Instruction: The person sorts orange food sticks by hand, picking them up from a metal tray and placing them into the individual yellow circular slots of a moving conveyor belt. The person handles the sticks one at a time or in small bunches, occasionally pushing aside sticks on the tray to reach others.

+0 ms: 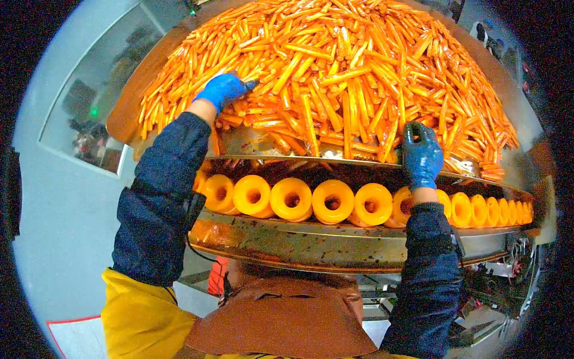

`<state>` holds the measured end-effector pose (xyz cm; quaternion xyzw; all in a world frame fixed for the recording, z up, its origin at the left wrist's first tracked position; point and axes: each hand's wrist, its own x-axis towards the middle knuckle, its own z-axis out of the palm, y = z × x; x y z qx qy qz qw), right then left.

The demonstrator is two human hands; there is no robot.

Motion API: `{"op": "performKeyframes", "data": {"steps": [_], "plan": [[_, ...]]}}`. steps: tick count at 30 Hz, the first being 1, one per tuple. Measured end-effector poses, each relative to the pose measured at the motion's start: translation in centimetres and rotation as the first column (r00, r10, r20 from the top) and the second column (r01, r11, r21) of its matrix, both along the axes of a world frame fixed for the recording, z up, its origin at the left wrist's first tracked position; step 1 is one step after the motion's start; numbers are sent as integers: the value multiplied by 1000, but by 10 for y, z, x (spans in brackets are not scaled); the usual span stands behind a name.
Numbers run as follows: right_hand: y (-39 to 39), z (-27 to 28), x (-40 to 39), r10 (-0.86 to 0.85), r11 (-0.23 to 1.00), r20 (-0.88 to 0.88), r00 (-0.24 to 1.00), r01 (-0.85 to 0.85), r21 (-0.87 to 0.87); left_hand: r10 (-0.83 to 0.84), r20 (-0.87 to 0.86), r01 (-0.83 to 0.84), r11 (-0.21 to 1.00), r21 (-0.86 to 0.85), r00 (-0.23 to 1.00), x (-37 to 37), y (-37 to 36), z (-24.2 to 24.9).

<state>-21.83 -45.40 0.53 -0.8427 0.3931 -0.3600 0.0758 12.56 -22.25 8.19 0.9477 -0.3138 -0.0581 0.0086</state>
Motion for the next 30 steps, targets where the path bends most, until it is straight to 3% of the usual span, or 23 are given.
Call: {"op": "performKeyframes", "data": {"steps": [2, 5, 6, 8, 9, 10, 12, 14, 15, 16, 18, 19, 20, 22, 24, 25, 28, 30], "plan": [[-1, 2, 1, -32, 999, -47, 998, 33, 7, -9, 97, 7, 1000, 17, 995, 16, -10, -15], [-2, -1, 0, 0, 1000, -5, 1000, 0, -6, 1, -126, 7, 998, 64, 992, 16, -10, -4], [-1, -1, -1, -2, 1000, -4, 1000, 2, -3, 0, -126, 9, 998, 67, 992, 21, -5, -6], [-1, 0, -1, -6, 995, -22, 1000, 4, -95, -165, 94, 172, 983, -67, 982, 36, 7, -15], [-2, -2, -2, -9, 996, -22, 1000, 7, -92, -173, 36, 177, 976, -124, 984, 35, 14, -12], [-4, -4, -2, -1, 994, -13, 1000, 0, -112, -290, -28, 289, 956, -53, 957, 47, 26, -14], [-4, -5, -1, 9, 991, -4, 1000, -10, -131, -468, 192, 491, 867, -91, 863, 26, 62, -2], [-1, -1, -1, -25, 1000, -30, 999, 24, -16, -317, 148, 349, 866, -357, 937, 22, 80, 1], [1, 1, -1, -7, 1000, 1, 1000, 7, -19, -202, -140, 48, 715, -698, 969, 2, 90, 3], [2, 1, -1, -2, 1000, 0, 1000, 2, -16, -197, -141, 45, 717, -696, 970, -5, 97, 3], [1, 0, -1, -3, 997, 1, 1000, 3, -77, -84, -375, -310, 415, -856, 923, -16, 110, 1], [2, 2, -1, -29, 996, -35, 999, 26, -84, -79, -348, -300, 353, -886, 934, -23, 120, 0], [3, 3, -1, -24, 996, -40, 999, 21, -81, -74, -380, -358, 215, -909, 922, -27, 129, -6], [2, 3, -1, -8, 1000, -38, 999, 8, -3, 13, -295, -286, 287, -914, 956, -44, 156, -12], [-2, 0, -1, -10, 1000, -56, 998, 11, 4, 158, -98, -148, 347, -926, 983, -68, 169, -23], [-3, -1, -1, -18, 1000, -54, 998, 19, 20, 196, 91, 12, 372, -928, 976, -88, 170, -30], [-2, 1, 0, -25, 999, -66, 997, 28, 41, 90, 433, 307, 578, -756, 897, -107, 187, -77], [0, 2, 0, -42, 999, -82, 996, 44, 21, 91, 336, 201, 647, -736, 937, -119, 196, -102]]}}
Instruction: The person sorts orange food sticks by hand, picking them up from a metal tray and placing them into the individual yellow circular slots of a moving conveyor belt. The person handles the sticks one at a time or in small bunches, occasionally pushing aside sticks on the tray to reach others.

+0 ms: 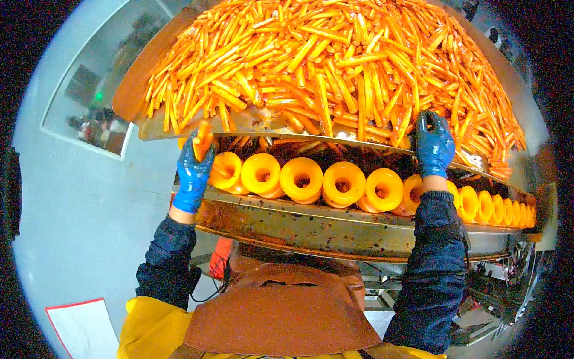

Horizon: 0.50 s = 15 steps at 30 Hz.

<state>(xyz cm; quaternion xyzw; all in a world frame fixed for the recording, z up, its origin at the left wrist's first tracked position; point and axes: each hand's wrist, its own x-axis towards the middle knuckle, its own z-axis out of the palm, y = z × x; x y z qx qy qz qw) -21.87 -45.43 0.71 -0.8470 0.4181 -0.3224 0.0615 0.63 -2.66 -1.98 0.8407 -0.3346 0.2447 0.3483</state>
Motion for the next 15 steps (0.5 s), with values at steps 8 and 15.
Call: {"op": "performKeyframes", "data": {"steps": [8, 15], "plan": [[-4, -5, 0, 26, 998, 17, 1000, -25, -57, -545, -540, -211, 551, -807, 641, -18, 5, 30], [-6, -5, -2, 34, 997, 3, 999, -34, -76, -688, -619, -204, 591, -781, 378, -28, 10, 19]]}}
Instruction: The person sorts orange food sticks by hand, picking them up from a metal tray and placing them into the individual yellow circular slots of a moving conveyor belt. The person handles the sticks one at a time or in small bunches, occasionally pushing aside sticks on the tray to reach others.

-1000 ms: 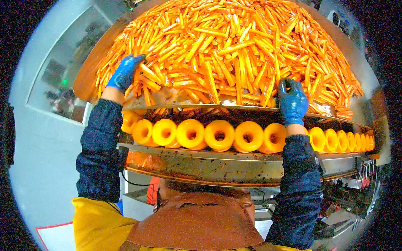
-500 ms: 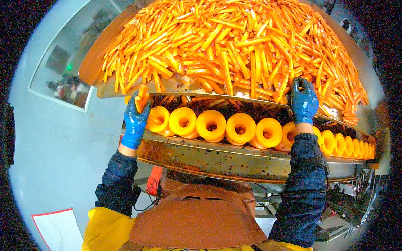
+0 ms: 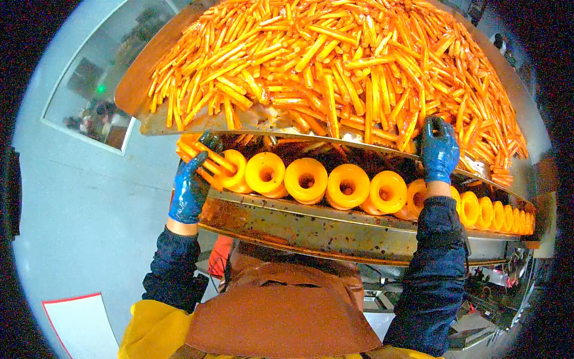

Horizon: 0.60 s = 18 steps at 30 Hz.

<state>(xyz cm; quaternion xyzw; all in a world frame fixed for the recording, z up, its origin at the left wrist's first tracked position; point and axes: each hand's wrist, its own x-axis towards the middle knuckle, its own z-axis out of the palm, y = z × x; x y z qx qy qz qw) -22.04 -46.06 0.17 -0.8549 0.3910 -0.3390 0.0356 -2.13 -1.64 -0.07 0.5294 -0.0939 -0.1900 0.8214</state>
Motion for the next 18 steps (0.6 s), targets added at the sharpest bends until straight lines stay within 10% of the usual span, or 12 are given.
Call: {"op": "performKeyframes", "data": {"steps": [18], "plan": [[-7, -7, -1, 3, 1000, 1, 1000, -3, -26, 181, 90, -179, 983, -27, 979, 17, 17, -6]]}}
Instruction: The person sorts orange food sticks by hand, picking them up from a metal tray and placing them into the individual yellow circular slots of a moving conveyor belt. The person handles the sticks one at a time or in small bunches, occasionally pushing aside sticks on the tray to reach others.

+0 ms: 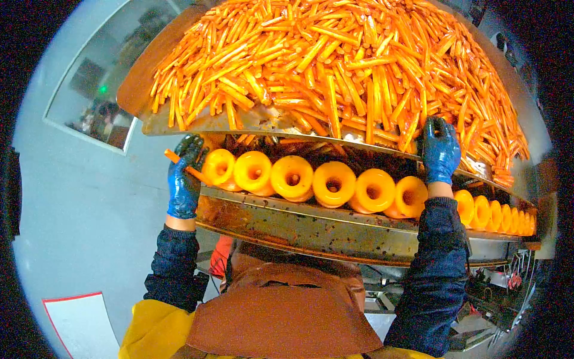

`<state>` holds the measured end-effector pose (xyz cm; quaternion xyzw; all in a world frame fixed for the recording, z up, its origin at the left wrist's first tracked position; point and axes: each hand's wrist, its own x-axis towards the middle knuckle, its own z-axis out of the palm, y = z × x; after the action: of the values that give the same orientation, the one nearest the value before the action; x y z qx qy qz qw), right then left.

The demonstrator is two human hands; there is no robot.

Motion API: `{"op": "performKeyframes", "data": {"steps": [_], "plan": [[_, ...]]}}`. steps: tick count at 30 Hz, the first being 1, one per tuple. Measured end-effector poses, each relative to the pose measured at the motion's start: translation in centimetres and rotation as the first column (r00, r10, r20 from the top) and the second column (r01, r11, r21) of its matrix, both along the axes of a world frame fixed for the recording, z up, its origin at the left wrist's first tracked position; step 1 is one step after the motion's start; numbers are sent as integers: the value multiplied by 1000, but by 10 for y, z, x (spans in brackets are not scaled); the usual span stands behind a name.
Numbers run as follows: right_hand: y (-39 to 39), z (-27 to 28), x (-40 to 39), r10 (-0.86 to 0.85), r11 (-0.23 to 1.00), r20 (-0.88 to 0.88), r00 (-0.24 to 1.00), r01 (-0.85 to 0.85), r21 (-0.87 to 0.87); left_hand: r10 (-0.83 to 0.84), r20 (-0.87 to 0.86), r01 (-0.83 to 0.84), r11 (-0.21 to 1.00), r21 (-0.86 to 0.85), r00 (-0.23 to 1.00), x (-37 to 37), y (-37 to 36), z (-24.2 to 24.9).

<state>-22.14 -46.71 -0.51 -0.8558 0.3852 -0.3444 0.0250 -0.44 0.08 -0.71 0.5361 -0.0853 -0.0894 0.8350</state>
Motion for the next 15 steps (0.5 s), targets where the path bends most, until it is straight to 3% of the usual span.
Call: {"op": "performKeyframes", "data": {"steps": [3, 5, 7, 9, 11, 12, 13, 14, 15], "plan": [[1, 0, 1, 2, 1000, 8, 1000, -2, -4, 134, 91, -125, 988, -94, 987, 17, 6, -3], [1, 0, 1, 12, 1000, 22, 1000, -12, -7, 144, 149, -123, 982, -141, 978, 27, 7, -8], [0, 1, 1, 14, 1000, -1, 1000, -14, -27, 72, 172, -79, 996, 32, 982, 31, 6, -12], [2, 3, 1, 27, 1000, 27, 999, -27, 15, 73, 156, -85, 994, 70, 985, 34, 1, -13], [6, 5, 1, 33, 997, 48, 998, -36, 61, 199, 304, -266, 943, 199, 932, 32, -8, -3], [7, 5, 1, 25, 999, 42, 999, -27, 44, 196, 506, -371, 888, 271, 840, 39, -14, -3], [7, 6, 2, 18, 999, 36, 999, -19, 26, 194, 505, -369, 889, 272, 841, 46, -21, 7], [7, 5, 2, 16, 1000, 36, 999, -17, 24, -92, 738, -445, 746, 496, 668, 52, -29, 26], [7, 5, 2, 13, 999, 40, 999, -15, 51, -428, 788, -578, 536, 616, 443, 61, -37, 39]]}}
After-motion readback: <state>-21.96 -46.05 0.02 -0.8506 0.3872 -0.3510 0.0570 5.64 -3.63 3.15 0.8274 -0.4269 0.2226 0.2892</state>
